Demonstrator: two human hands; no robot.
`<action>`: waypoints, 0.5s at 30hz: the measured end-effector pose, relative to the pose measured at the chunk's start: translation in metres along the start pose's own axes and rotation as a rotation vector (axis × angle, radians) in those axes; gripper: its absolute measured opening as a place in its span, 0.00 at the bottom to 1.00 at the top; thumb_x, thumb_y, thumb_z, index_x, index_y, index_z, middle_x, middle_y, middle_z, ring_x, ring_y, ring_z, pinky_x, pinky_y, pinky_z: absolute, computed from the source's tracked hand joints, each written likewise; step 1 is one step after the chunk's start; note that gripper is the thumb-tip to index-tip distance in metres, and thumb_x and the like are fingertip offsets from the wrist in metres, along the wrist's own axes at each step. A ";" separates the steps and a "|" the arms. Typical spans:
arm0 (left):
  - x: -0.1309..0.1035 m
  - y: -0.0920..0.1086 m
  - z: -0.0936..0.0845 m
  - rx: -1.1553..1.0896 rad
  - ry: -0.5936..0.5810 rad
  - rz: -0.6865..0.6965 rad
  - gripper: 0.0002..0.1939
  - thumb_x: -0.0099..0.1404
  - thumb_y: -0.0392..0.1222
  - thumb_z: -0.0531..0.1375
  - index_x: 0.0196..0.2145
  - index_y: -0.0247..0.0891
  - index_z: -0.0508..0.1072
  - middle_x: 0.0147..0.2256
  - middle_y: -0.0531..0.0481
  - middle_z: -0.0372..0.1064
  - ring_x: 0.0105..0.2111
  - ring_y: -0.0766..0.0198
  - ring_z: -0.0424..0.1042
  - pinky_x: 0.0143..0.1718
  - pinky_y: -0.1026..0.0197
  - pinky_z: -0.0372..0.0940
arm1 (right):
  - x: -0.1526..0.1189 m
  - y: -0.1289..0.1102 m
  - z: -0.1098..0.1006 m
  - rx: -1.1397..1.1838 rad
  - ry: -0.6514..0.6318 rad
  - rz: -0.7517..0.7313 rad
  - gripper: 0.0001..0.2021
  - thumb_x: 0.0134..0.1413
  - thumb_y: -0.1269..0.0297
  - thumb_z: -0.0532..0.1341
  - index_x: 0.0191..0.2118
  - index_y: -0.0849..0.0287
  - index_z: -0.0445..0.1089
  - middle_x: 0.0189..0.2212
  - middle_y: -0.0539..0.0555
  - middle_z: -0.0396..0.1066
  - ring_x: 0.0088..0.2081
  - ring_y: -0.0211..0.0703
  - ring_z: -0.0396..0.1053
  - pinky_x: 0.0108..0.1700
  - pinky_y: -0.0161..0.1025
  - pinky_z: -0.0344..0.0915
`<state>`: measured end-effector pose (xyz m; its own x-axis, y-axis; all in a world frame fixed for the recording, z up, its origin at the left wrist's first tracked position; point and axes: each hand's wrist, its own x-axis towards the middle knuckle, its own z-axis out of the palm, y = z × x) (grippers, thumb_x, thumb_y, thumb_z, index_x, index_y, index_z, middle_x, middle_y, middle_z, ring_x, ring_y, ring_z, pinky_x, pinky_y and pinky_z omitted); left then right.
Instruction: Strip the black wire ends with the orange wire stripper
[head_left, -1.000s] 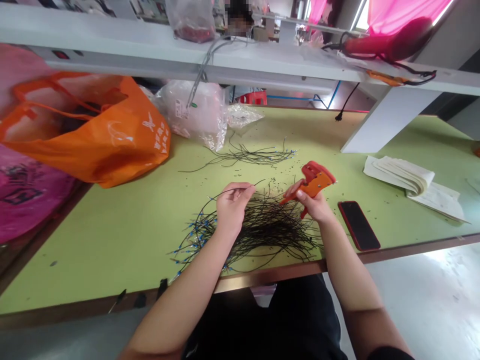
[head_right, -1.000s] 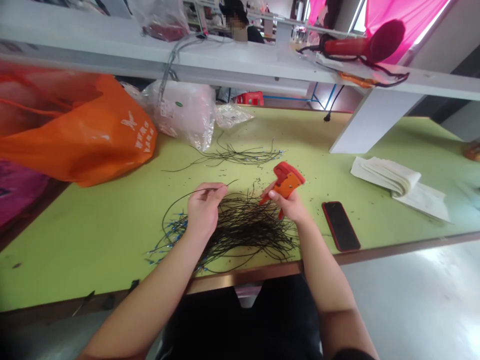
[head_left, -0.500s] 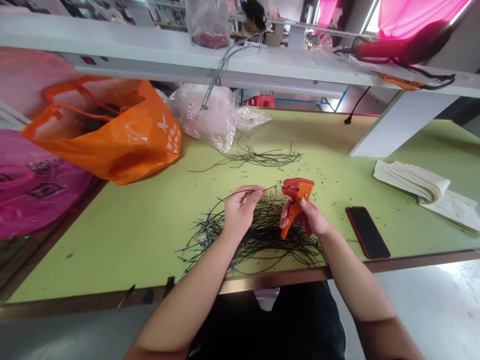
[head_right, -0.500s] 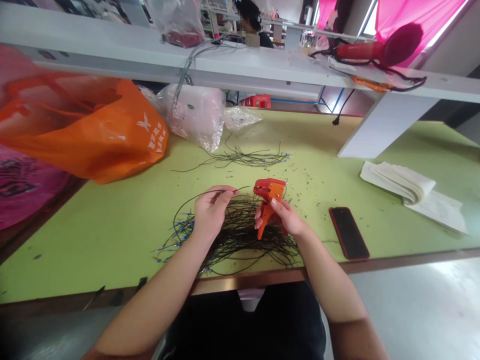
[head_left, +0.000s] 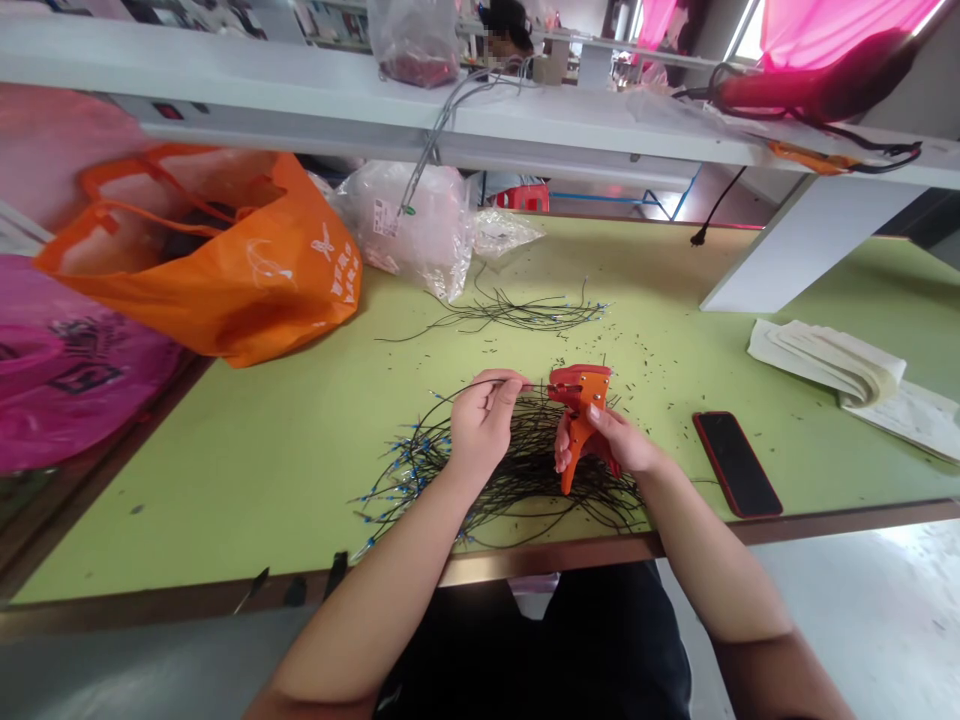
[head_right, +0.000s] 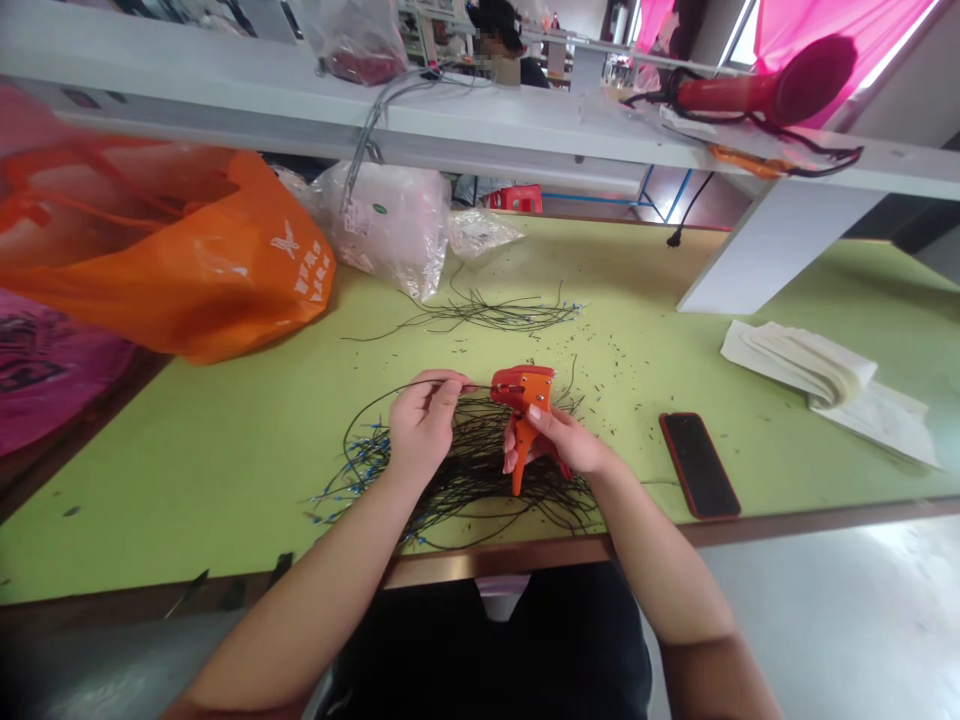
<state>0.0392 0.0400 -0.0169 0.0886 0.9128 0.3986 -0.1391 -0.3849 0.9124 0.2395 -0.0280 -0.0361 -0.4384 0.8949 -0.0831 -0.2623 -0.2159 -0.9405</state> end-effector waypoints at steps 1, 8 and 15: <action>0.000 0.000 0.000 -0.003 0.009 0.001 0.18 0.66 0.57 0.65 0.32 0.38 0.79 0.32 0.46 0.78 0.33 0.59 0.79 0.38 0.60 0.75 | 0.000 0.000 0.000 0.002 0.007 -0.002 0.32 0.62 0.33 0.57 0.37 0.63 0.75 0.30 0.58 0.79 0.33 0.47 0.80 0.36 0.41 0.75; -0.003 0.001 0.000 0.045 -0.002 0.048 0.16 0.68 0.54 0.64 0.33 0.37 0.79 0.32 0.46 0.78 0.33 0.60 0.79 0.37 0.60 0.74 | 0.001 -0.003 0.003 -0.001 0.002 0.015 0.31 0.62 0.33 0.57 0.37 0.63 0.74 0.30 0.58 0.78 0.33 0.46 0.80 0.36 0.40 0.75; -0.003 -0.001 -0.001 0.143 -0.012 0.115 0.13 0.70 0.49 0.62 0.34 0.39 0.80 0.33 0.47 0.79 0.33 0.60 0.78 0.38 0.60 0.73 | 0.001 -0.003 0.010 -0.039 0.072 0.006 0.31 0.62 0.34 0.59 0.35 0.64 0.74 0.29 0.58 0.79 0.31 0.44 0.79 0.35 0.40 0.75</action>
<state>0.0381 0.0378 -0.0189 0.0915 0.8602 0.5017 -0.0073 -0.5032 0.8642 0.2317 -0.0302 -0.0304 -0.3767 0.9197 -0.1106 -0.2255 -0.2069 -0.9520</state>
